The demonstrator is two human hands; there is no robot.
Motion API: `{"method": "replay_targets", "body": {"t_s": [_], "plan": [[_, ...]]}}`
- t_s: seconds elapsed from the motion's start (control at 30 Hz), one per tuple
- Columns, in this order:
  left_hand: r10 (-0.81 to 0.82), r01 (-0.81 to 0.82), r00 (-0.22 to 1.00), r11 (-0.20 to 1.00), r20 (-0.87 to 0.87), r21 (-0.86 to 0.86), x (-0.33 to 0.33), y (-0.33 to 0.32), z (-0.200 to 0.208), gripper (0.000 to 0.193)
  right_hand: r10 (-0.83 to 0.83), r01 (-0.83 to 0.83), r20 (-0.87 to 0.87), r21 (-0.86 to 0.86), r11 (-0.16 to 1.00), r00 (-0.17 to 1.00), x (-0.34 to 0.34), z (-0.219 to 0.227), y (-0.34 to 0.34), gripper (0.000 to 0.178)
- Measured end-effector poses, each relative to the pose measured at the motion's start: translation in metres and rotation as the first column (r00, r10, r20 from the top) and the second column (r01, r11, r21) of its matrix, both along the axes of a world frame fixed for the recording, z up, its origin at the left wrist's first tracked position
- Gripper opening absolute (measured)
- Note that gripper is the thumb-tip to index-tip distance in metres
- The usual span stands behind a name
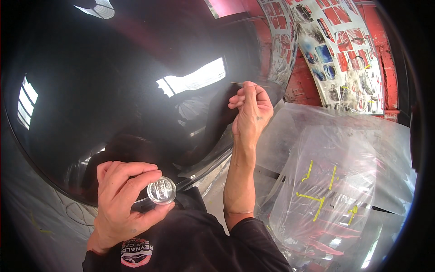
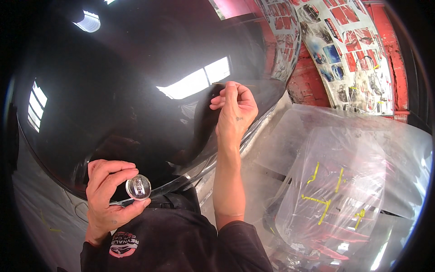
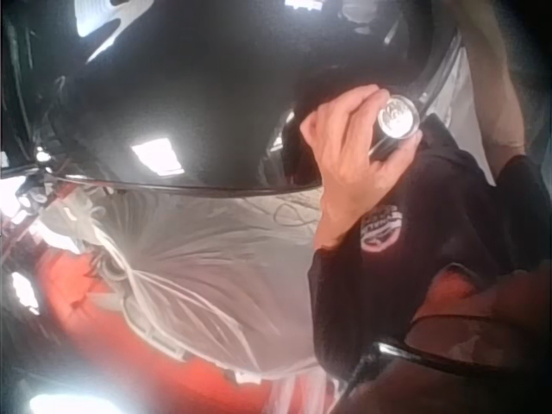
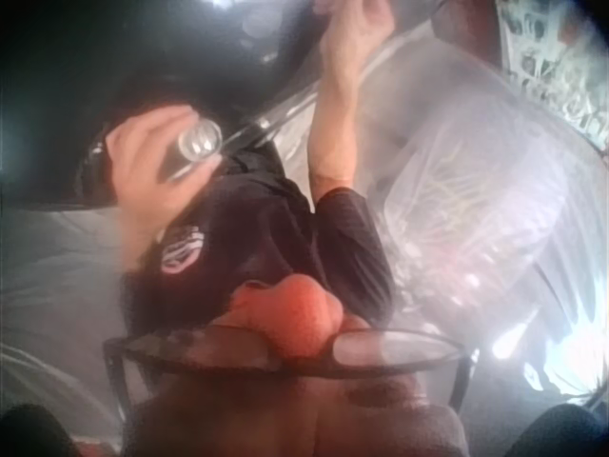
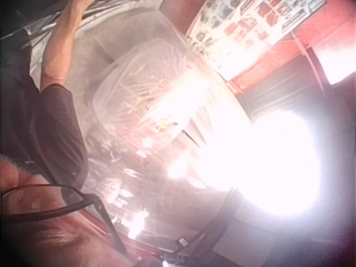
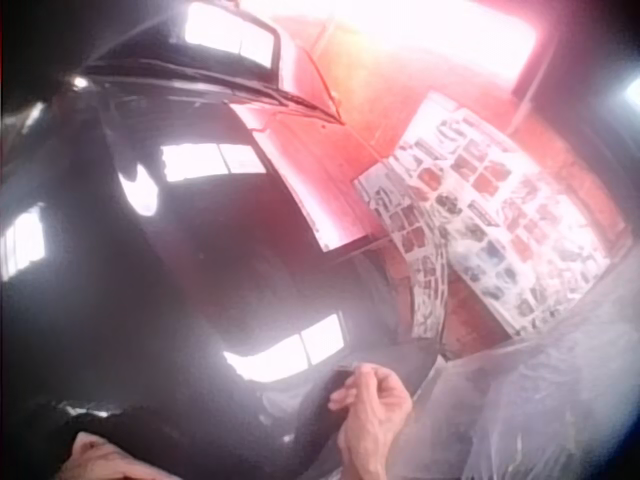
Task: The person applies touch-up paint to a scratch on the hood of a car using a small brush after dipping it into a paint container.
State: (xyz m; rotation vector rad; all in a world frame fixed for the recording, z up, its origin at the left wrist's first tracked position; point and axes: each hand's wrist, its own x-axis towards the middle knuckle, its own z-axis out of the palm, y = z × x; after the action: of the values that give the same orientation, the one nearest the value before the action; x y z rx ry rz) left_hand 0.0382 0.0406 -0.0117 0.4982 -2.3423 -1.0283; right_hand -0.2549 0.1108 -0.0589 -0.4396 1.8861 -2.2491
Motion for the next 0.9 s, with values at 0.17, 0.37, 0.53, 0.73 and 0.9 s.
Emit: {"method": "replay_targets", "body": {"t_s": [0.17, 0.37, 0.53, 0.73, 0.9], "plan": [[0.005, -0.005, 1.0, 1.0, 0.003, -0.003, 0.003, 0.002, -0.001, 0.046, -0.01, 0.01, 0.032, -0.019, 1.0, 0.999, 0.002, -0.002, 0.002, 0.015], [-0.007, 0.007, 1.0, 1.0, -0.007, -0.007, 0.007, 0.001, -0.001, 0.046, -0.003, 0.003, 0.008, 0.011, 1.0, 1.0, 0.005, -0.001, 0.004, 0.015], [0.0, 0.0, 1.0, 1.0, -0.025, -0.021, 0.017, 0.0, 0.001, 0.047, 0.084, -0.073, 0.095, -0.117, 0.99, 0.992, 0.01, -0.001, 0.013, 0.015], [0.022, -0.023, 0.999, 0.999, -0.04, -0.032, 0.026, 0.009, 0.001, 0.047, 0.212, -0.201, 0.102, -0.107, 0.974, 0.972, 0.058, 0.025, 0.055, 0.011], [0.019, -0.022, 0.998, 0.999, -0.059, -0.046, 0.032, 0.023, 0.002, 0.047, 0.395, -0.394, -0.074, 0.026, 0.919, 0.916, 0.131, 0.039, 0.09, 0.007]]}}
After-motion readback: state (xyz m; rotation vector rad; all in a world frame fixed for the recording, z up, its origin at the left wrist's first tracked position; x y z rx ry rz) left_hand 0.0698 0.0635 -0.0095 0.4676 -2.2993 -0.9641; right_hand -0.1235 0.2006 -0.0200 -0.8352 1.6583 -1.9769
